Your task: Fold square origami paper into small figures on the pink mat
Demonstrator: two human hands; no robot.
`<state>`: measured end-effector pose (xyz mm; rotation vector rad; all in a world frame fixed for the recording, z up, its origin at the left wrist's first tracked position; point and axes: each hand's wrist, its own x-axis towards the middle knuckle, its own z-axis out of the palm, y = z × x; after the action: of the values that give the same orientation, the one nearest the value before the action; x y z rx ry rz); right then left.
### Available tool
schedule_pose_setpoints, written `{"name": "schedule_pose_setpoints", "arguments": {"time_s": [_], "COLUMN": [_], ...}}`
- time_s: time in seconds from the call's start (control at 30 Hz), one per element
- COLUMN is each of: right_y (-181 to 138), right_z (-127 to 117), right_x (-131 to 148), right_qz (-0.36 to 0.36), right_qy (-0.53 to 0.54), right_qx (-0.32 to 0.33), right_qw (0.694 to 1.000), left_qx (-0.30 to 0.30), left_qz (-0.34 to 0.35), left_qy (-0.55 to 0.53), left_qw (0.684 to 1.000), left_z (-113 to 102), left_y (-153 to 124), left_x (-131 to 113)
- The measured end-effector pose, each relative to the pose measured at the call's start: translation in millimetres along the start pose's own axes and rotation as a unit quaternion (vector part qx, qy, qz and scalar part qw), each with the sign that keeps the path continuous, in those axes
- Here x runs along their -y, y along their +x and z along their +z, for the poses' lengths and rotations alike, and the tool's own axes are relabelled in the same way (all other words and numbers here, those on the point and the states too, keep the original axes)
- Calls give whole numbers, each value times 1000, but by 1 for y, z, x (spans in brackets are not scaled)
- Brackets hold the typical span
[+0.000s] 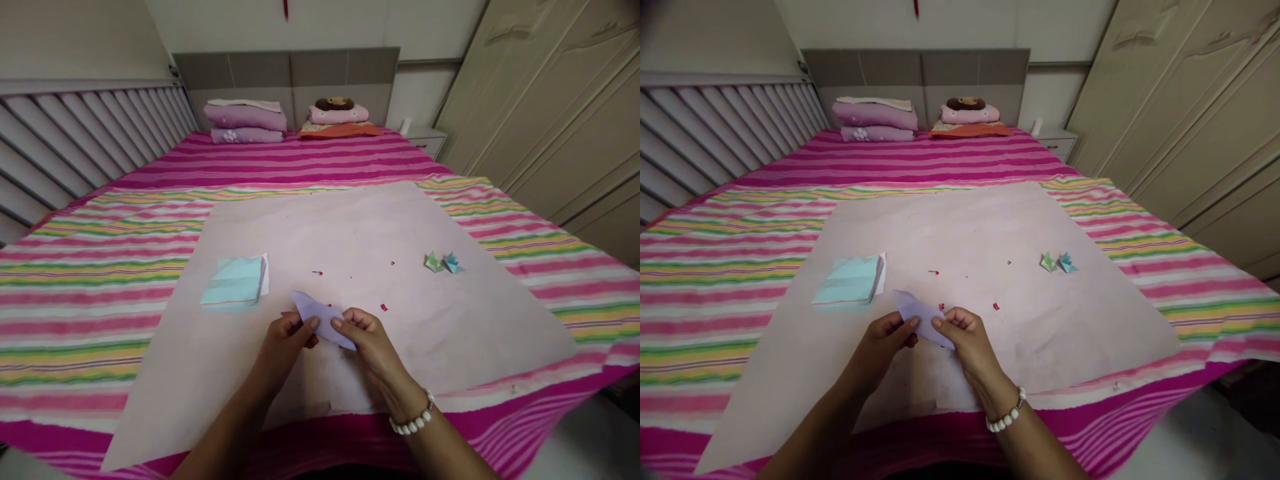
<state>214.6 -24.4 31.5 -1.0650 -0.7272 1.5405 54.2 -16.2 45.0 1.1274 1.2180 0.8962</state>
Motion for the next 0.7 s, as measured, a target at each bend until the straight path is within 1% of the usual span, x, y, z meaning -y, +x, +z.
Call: {"name": "schedule_pose_setpoints", "arguments": {"time_s": [0.1,0.17,0.3,0.4,0.47,0.53,0.63,0.7], "right_y": [0,0,2,2,1,1,0,-1], "right_z": [0,-2,-4,-2,-1,-1,0,0], "right_x": [-1,-1,-2,-4,-7,-9,-8,-5], "right_qz": [29,35,29,29,8,-31,-87,-103], "right_qy": [-7,-24,-32,-29,-26,-26,-75,-105], "right_qx": [28,35,19,18,18,14,22,30], "right_qw": [999,998,999,999,999,999,993,989], "left_qx": [13,22,16,27,25,17,18,24], "left_qz": [18,23,25,26,22,18,24,37], "left_qy": [46,59,40,16,8,5,4,1], "left_qw": [999,998,999,999,999,1000,1000,999], "left_z": [-3,-5,-6,-6,-6,-7,-6,-5], "left_y": [0,0,-1,-1,-1,-1,-1,-1], "left_x": [-3,-5,-5,-2,-1,-1,-3,-4]}}
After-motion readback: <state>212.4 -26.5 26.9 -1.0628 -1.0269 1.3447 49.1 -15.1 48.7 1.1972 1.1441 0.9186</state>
